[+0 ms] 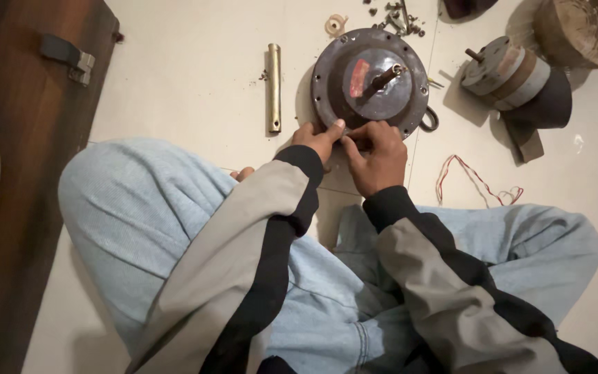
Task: The person sits on the floor and assembles a small electric motor by inserting screws and washers into the motor housing. They use a yellow screwdriver to tighten the screws and handle several small hardware pieces scattered on the floor.
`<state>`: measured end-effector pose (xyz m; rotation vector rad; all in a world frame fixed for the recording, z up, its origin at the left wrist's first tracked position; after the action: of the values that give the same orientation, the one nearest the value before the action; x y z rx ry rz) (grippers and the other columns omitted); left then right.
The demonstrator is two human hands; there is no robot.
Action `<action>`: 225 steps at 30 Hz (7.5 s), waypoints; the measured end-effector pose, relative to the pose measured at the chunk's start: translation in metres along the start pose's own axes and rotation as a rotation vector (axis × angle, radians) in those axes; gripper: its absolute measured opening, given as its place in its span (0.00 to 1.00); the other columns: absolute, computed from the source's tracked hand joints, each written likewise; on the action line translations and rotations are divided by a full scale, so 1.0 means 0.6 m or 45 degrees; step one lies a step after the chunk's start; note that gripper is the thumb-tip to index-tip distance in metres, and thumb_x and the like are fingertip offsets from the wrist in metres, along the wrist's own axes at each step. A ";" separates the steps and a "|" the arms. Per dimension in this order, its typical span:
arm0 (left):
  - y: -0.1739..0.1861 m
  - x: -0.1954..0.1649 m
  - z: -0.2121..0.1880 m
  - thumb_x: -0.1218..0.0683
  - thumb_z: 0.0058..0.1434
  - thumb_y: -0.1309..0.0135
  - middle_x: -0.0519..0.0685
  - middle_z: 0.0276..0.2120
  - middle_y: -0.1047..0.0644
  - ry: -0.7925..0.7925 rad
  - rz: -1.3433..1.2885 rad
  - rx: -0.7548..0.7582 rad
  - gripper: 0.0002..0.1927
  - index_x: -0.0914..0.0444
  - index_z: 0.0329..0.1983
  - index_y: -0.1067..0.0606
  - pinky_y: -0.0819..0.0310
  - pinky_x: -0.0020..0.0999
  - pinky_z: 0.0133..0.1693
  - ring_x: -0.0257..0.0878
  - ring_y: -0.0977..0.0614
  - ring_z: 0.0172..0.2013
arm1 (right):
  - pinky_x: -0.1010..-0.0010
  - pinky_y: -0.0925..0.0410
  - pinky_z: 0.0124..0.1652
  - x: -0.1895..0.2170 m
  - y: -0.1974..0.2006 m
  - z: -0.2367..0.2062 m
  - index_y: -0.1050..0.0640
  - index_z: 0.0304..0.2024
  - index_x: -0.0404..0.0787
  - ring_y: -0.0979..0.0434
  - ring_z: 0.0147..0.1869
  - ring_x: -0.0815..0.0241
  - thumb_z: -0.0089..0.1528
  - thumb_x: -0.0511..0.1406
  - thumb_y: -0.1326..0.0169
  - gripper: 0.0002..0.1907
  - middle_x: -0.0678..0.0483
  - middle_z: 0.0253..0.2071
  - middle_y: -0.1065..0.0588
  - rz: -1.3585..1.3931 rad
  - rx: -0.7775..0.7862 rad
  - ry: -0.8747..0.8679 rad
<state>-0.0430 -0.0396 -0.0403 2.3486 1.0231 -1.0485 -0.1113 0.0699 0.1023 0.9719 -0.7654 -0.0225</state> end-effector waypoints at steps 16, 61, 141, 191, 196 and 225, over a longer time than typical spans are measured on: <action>-0.001 0.000 -0.001 0.38 0.55 0.38 0.60 0.52 0.19 0.006 -0.058 0.039 0.37 0.68 0.58 0.26 0.15 0.45 0.31 0.53 0.15 0.46 | 0.62 0.31 0.39 -0.007 -0.005 -0.006 0.20 0.33 0.39 0.25 0.37 0.55 0.58 0.32 0.33 0.07 0.52 0.31 0.25 0.053 -0.053 -0.024; 0.000 0.002 0.008 0.38 0.55 0.38 0.58 0.40 0.17 -0.049 -0.043 0.002 0.33 0.70 0.50 0.24 0.18 0.43 0.28 0.50 0.15 0.32 | 0.64 0.31 0.40 -0.004 -0.001 -0.001 0.19 0.34 0.39 0.25 0.37 0.56 0.55 0.34 0.31 0.09 0.54 0.30 0.22 0.045 -0.020 -0.082; 0.054 -0.041 0.001 0.36 0.47 0.36 0.52 0.44 0.14 -0.307 -0.078 -0.623 0.33 0.62 0.49 0.22 0.22 0.39 0.51 0.46 0.13 0.45 | 0.78 0.28 0.44 -0.102 -0.002 -0.001 0.24 0.41 0.37 0.23 0.43 0.70 0.62 0.25 0.39 0.08 0.58 0.39 0.23 0.918 0.265 -0.362; -0.066 0.020 -0.096 0.39 0.58 0.39 0.53 0.52 0.20 0.081 -0.514 0.277 0.35 0.72 0.56 0.28 0.18 0.39 0.49 0.44 0.16 0.52 | 0.74 0.26 0.46 -0.217 0.033 -0.017 0.22 0.45 0.37 0.21 0.42 0.65 0.64 0.30 0.43 0.07 0.54 0.40 0.21 1.312 0.246 -0.855; -0.068 0.023 -0.096 0.39 0.60 0.41 0.53 0.47 0.19 0.100 -0.460 0.177 0.32 0.72 0.52 0.26 0.20 0.35 0.39 0.42 0.14 0.45 | 0.73 0.25 0.44 -0.215 0.030 -0.020 0.24 0.43 0.38 0.20 0.42 0.66 0.62 0.30 0.46 0.06 0.56 0.38 0.22 1.253 0.236 -0.934; 0.030 -0.072 -0.049 0.35 0.70 0.61 0.60 0.49 0.20 -0.232 0.137 -0.734 0.31 0.64 0.50 0.21 0.28 0.51 0.52 0.58 0.20 0.50 | 0.66 0.30 0.36 -0.314 0.024 -0.019 0.23 0.49 0.35 0.21 0.36 0.56 0.70 0.45 0.53 0.20 0.45 0.40 0.21 0.755 -0.041 -1.030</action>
<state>-0.0352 -0.0546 0.0125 1.7870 0.9600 -0.7770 -0.2485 0.1514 0.0010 0.6551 -1.7720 0.0937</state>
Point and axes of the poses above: each hand's wrist, its own z-axis towards the middle knuckle, its own y-axis out of the back of the hand, x = y × z, the point moved 7 cm from there along z, towards the middle knuckle
